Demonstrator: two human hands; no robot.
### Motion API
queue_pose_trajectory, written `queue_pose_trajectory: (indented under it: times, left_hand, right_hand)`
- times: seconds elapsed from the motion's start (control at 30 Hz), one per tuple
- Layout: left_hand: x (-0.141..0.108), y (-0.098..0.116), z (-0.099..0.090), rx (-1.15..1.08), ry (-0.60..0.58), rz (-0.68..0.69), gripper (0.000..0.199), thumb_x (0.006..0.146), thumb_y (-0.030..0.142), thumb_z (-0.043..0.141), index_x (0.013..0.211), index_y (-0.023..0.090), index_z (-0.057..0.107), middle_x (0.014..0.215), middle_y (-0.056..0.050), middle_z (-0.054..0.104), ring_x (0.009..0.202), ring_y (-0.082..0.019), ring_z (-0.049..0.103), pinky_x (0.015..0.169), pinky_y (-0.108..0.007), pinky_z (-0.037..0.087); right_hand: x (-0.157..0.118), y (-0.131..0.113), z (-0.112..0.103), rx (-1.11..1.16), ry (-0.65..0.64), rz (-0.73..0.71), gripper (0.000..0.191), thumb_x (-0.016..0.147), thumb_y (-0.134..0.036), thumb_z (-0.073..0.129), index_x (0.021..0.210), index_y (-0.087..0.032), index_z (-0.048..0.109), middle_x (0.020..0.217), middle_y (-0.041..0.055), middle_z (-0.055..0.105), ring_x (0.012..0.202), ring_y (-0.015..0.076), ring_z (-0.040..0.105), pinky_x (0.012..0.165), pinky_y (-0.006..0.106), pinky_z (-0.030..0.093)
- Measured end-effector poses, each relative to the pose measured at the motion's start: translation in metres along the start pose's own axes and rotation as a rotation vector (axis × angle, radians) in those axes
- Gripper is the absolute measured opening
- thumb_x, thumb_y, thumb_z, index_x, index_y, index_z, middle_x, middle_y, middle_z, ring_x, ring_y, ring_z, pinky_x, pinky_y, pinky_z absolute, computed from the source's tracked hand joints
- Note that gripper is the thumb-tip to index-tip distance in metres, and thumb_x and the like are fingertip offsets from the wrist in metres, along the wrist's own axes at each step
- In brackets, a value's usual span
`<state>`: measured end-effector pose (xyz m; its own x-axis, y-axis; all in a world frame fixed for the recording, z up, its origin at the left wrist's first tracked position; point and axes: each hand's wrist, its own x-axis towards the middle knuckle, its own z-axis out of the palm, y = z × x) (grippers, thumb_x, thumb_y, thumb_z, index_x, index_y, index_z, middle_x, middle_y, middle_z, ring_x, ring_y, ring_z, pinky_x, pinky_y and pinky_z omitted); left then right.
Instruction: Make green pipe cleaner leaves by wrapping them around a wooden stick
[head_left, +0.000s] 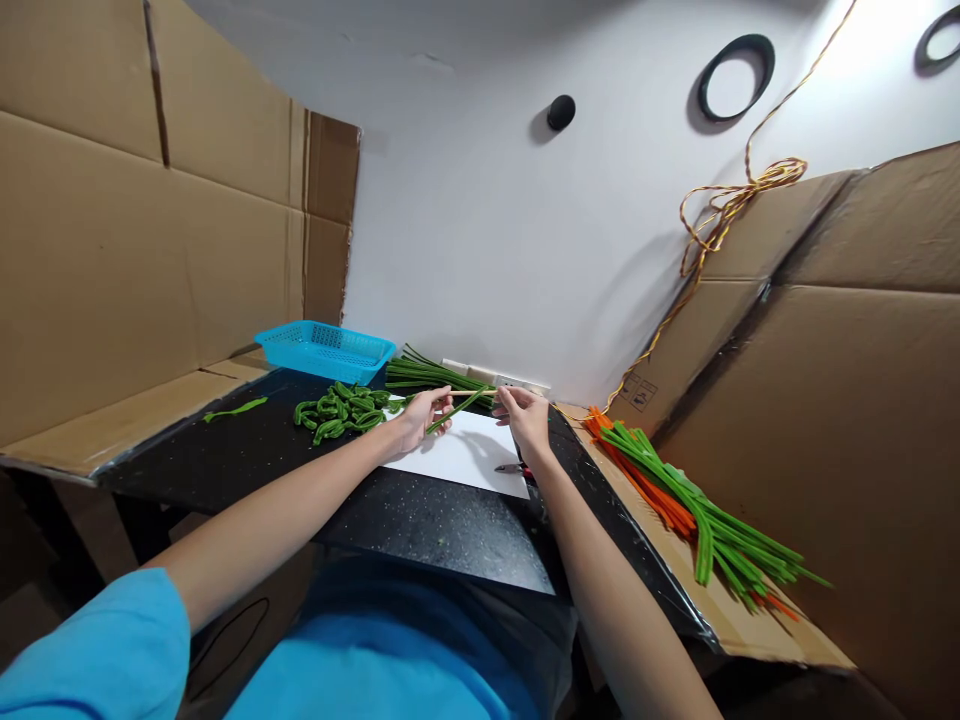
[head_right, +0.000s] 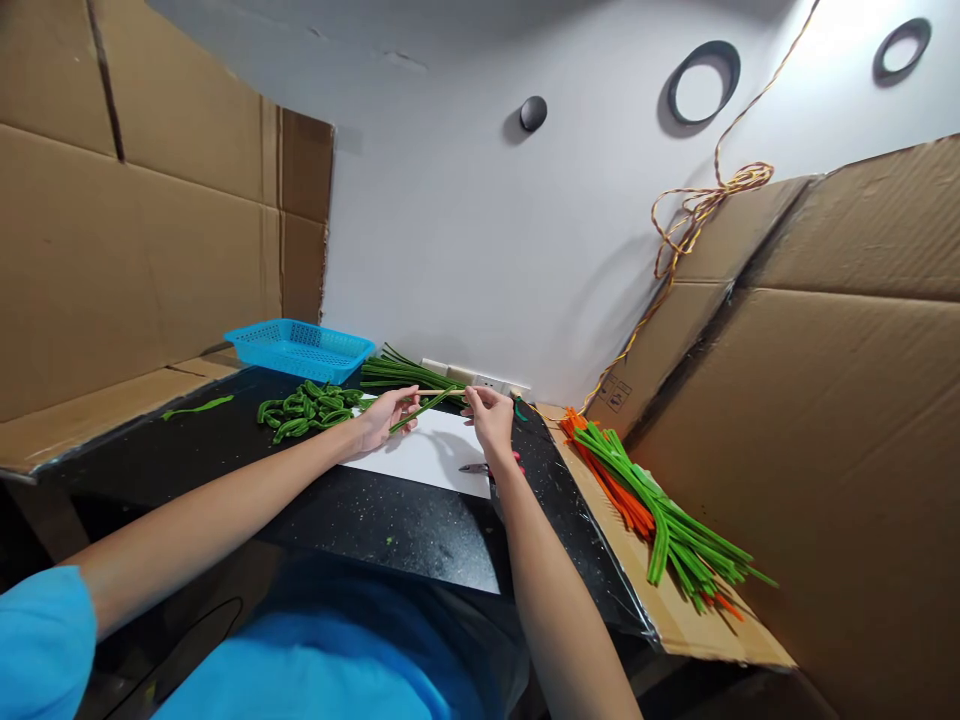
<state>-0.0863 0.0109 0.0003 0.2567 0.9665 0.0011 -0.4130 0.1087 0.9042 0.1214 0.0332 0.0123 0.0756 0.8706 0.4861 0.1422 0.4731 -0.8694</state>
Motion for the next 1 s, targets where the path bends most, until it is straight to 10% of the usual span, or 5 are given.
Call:
queue_pose_trajectory:
  times: [0.23,0.4,0.6,0.77,1.0]
  left_hand:
    - [0.006,0.002,-0.005,0.059,0.098,0.123,0.034,0.093,0.046,0.064,0.076,0.018,0.055,0.060,0.004,0.049,0.046,-0.011,0.054,0.045,-0.023,0.040]
    - [0.010,0.001,-0.006,0.062,0.171,0.232,0.034,0.091,0.043,0.069,0.075,0.017,0.055,0.061,0.004,0.050,0.045,-0.008,0.052,0.046,-0.021,0.041]
    - [0.008,0.001,-0.006,0.124,0.197,0.214,0.018,0.093,0.030,0.059,0.081,0.016,0.058,0.071,0.001,0.055,0.046,-0.009,0.056,0.042,-0.021,0.037]
    - [0.005,0.001,-0.002,0.233,0.109,0.166,0.018,0.095,0.035,0.053,0.101,0.019,0.059,0.096,-0.007,0.065,0.057,-0.016,0.069,0.047,-0.025,0.048]
    - [0.002,-0.009,0.005,0.291,0.021,0.032,0.026,0.098,0.037,0.049,0.087,0.016,0.060,0.076,-0.006,0.064,0.045,-0.013,0.059,0.039,-0.022,0.040]
  right_hand:
    - [-0.006,-0.006,-0.002,-0.117,-0.199,-0.003,0.058,0.081,-0.073,0.063,0.071,-0.016,0.064,0.056,-0.0004,0.058,0.041,0.0109,0.049,0.039,0.024,0.041]
    - [-0.015,-0.011,0.001,-0.632,-0.457,-0.249,0.042,0.100,-0.049,0.050,0.074,-0.019,0.064,0.060,-0.0001,0.062,0.051,0.0118,0.051,0.054,0.023,0.033]
    - [-0.018,-0.015,0.006,-1.014,-0.285,-0.348,0.029,0.107,-0.033,0.038,0.102,-0.023,0.065,0.072,0.0017,0.067,0.060,0.0175,0.057,0.057,0.026,0.024]
    - [-0.022,-0.027,0.001,-0.942,-0.024,-0.509,0.039,0.109,-0.037,0.029,0.108,-0.021,0.065,0.079,0.0062,0.071,0.065,0.0203,0.064,0.061,0.026,0.034]
    - [-0.039,-0.046,0.011,-0.750,-0.011,-0.713,0.041,0.108,-0.035,0.031,0.126,-0.020,0.065,0.103,0.0131,0.076,0.085,0.0220,0.071,0.075,0.029,0.049]
